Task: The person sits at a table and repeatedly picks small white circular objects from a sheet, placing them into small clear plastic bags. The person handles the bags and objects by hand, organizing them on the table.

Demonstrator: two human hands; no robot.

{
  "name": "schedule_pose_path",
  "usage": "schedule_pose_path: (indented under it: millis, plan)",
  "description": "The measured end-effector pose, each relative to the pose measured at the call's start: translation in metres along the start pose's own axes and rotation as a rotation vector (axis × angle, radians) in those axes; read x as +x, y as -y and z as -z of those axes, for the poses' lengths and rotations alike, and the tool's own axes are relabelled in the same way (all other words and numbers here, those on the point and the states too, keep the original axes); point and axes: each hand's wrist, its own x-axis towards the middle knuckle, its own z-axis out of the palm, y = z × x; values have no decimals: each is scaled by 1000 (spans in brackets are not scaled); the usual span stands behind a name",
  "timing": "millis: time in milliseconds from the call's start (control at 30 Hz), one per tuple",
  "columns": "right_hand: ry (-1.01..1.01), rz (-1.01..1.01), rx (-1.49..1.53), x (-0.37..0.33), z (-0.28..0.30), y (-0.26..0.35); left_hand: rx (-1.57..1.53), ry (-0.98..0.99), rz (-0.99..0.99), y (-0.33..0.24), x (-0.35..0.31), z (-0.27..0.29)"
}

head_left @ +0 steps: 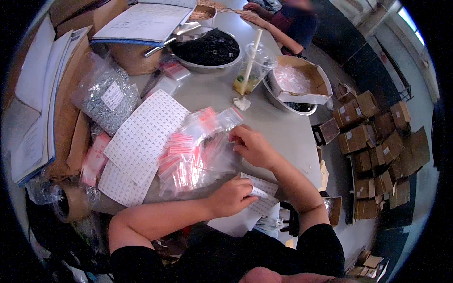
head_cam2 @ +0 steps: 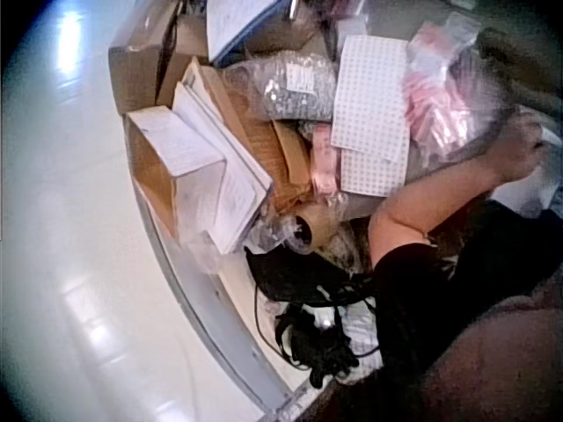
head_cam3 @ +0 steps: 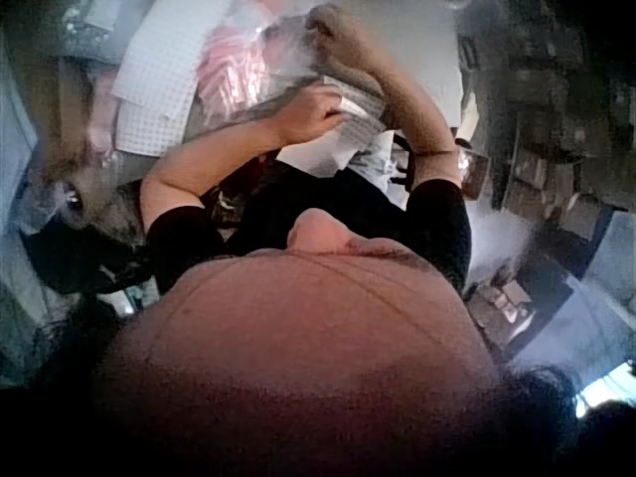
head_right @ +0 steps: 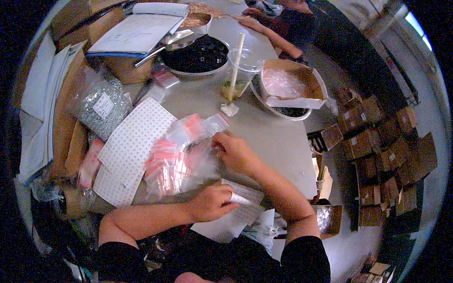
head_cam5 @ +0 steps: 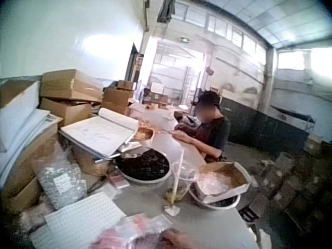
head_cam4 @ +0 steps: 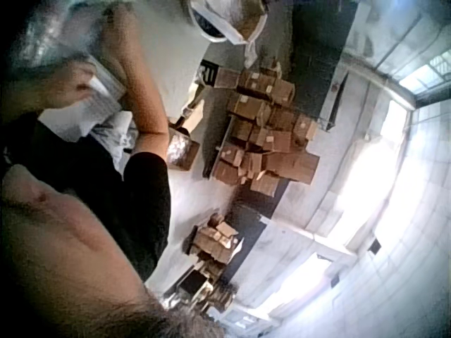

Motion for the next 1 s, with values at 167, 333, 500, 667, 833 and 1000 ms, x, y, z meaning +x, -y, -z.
schedule_pose_path:
  millis: [167, 333, 500, 667, 833, 1000]
  plan:
    - [-136, -7, -178, 3, 1, -23, -11, -21, -44, 1, -1, -2]
    - [-27, -207, -243, -5, 45, -18, 0, -1, -24, 0, -1, -1]
    - [159, -114, -92, 2, 24, 0, 4, -42, -50, 2, -1, -4]
    - [83, -147, -257, 5, 16, 0, 20, -52, -56, 4, -1, -4]
    - [104, -66, -380, -1, 36, -5, 35, -37, -42, 5, -2, -5]
    - [127, 148, -385, 0, 10, -8, 21, -58, -44, 7, -3, -8]
